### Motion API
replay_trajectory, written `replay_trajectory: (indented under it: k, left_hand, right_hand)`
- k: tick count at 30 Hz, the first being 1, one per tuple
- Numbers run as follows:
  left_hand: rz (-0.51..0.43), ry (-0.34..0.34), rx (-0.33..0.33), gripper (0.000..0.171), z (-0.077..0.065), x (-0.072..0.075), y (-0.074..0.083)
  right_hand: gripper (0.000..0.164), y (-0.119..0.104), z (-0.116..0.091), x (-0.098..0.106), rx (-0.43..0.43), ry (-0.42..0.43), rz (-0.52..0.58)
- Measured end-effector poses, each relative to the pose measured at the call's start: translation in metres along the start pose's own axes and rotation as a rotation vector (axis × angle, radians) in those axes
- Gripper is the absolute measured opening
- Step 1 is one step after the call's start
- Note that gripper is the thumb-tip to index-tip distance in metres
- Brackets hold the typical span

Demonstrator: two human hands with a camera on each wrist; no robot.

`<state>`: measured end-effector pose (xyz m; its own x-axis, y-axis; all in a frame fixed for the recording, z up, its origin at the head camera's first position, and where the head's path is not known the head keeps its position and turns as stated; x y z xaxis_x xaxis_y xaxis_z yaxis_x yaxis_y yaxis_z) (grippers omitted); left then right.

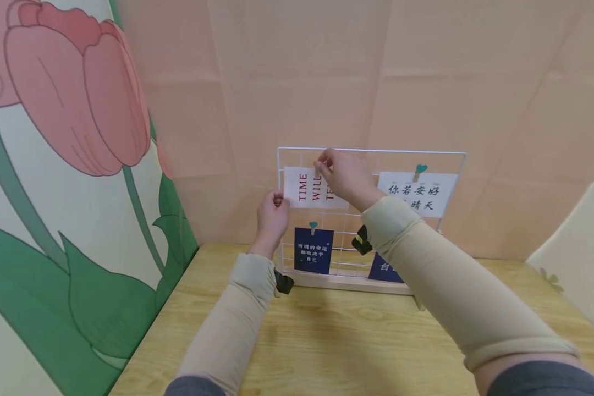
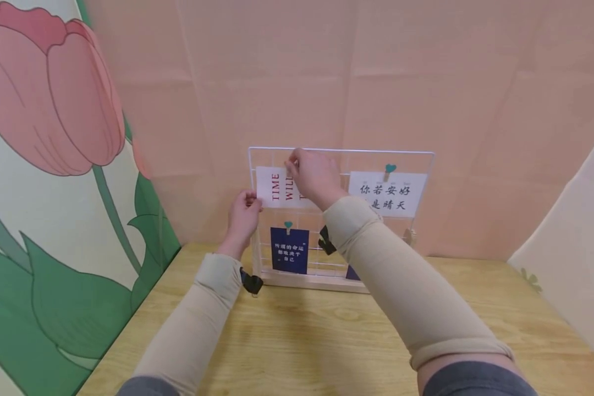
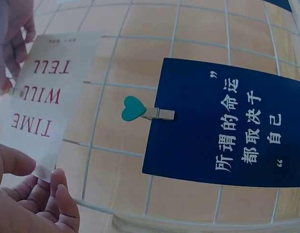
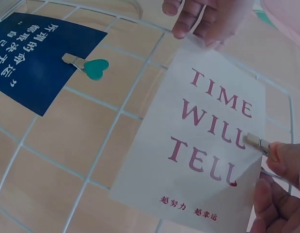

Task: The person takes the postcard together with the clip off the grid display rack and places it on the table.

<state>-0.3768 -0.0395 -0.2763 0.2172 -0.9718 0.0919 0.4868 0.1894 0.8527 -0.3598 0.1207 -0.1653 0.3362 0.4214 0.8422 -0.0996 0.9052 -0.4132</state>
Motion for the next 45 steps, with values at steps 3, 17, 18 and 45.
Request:
replay_trajectory:
  k: [3,17,18,45]
  left_hand:
    - [0.007,0.000,0.003,0.019,0.001,0.000,0.001]
    - [-0.027,0.014,0.019,0.016,0.001,0.003,0.001]
    - [-0.036,0.017,0.019,0.015,0.001,0.004,0.000]
    - [-0.188,-0.146,0.021,0.015,-0.060,0.044,0.009]
  right_hand:
    - [0.030,0.000,0.000,0.002,-0.006,-0.017,0.015]
    - [0.026,0.001,-0.002,-0.001,-0.039,0.000,0.207]
    - [0.027,0.001,-0.002,-0.002,-0.042,0.006,0.235]
    - [0.043,0.068,-0.099,0.012,-0.035,-0.101,0.409]
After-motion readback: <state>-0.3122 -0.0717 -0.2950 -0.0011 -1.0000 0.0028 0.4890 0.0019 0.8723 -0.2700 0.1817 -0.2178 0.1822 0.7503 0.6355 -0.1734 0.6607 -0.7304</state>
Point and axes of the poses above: each hand's wrist, its own z-axis towards the middle knuckle, its own x-axis out of the back of the hand, y = z × x, the point moved 3 cm from there along z, towards the middle knuckle, and after that the axes turned 13 degrees about -x, right-handed, at the moved point
